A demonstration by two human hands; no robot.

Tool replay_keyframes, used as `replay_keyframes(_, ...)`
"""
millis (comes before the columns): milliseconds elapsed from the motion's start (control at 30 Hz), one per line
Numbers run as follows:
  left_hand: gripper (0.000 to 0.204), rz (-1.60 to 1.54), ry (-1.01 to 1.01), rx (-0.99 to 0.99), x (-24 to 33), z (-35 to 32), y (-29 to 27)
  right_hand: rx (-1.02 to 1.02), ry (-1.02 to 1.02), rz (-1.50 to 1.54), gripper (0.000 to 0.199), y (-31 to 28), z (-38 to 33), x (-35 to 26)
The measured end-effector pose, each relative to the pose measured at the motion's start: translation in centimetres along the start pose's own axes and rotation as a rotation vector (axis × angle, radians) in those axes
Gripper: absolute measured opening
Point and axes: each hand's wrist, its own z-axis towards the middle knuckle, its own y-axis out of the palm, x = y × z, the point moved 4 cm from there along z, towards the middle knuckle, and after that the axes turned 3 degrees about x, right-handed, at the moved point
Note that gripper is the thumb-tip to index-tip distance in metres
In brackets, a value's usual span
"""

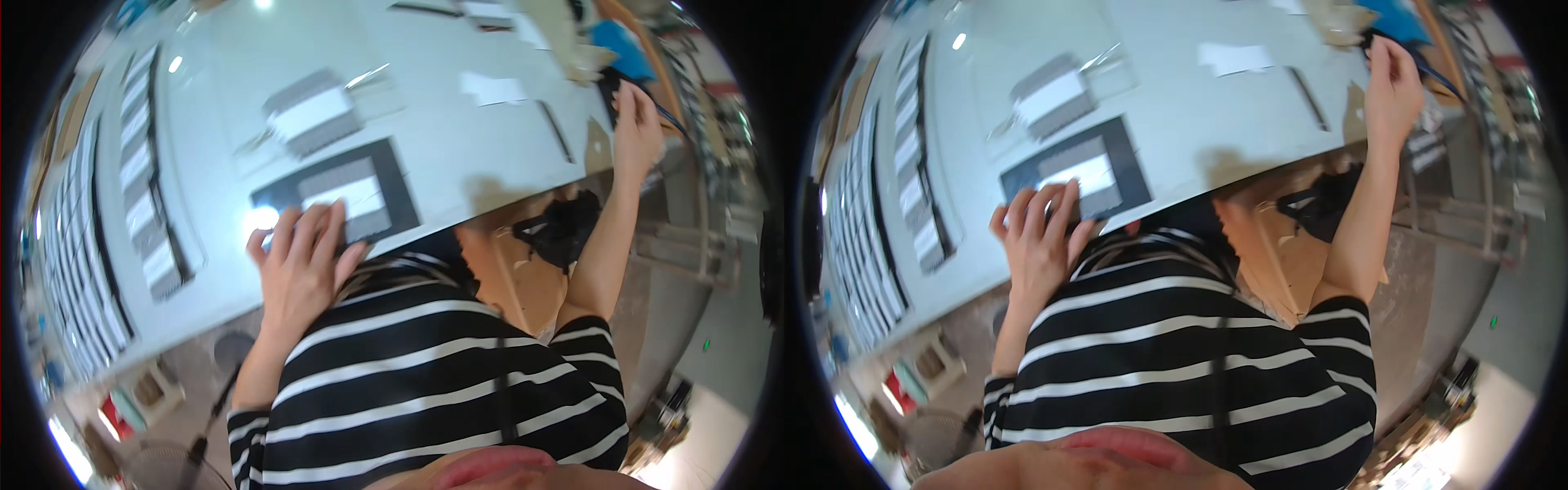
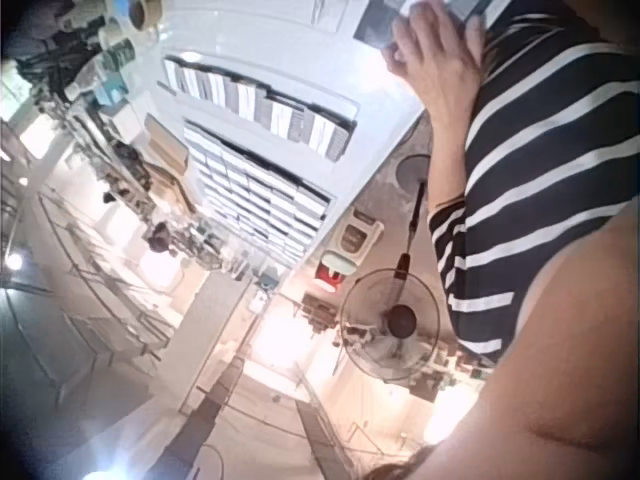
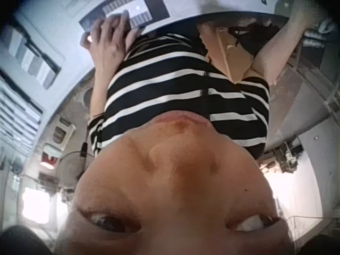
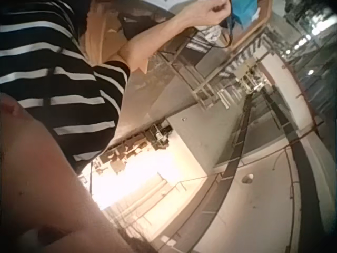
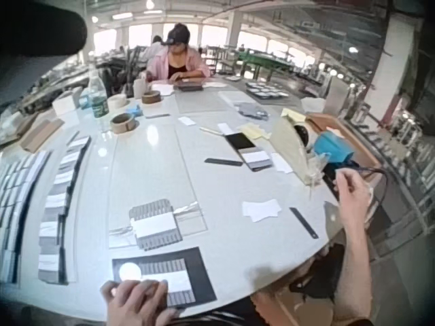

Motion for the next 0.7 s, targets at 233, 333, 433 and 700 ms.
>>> replay_keyframes(233, 0.051, -0.022, -0.004, -0.020, -0.5, -0.7, 0.3, -0.302, -0.229, -0.523, 0.037, 2.1, 11.3, 8.6)
replay_keyframes(333, 0.050, -0.017, -0.014, -0.028, -0.6, -0.9, 0.4, -0.317, -0.237, -0.536, 0.038, 3.2, 13.6, 10.8)
replay_keyframes(433, 0.051, -0.018, -0.014, -0.027, -0.8, -0.8, 0.4, -0.479, -0.063, -0.566, 0.040, 4.3, 15.1, 12.4)
replay_keyframes(700, 0.049, -0.030, -0.012, -0.029, -0.8, -0.4, 0.5, -0.460, 0.313, -0.471, 0.032, 4.3, 17.4, 12.6)
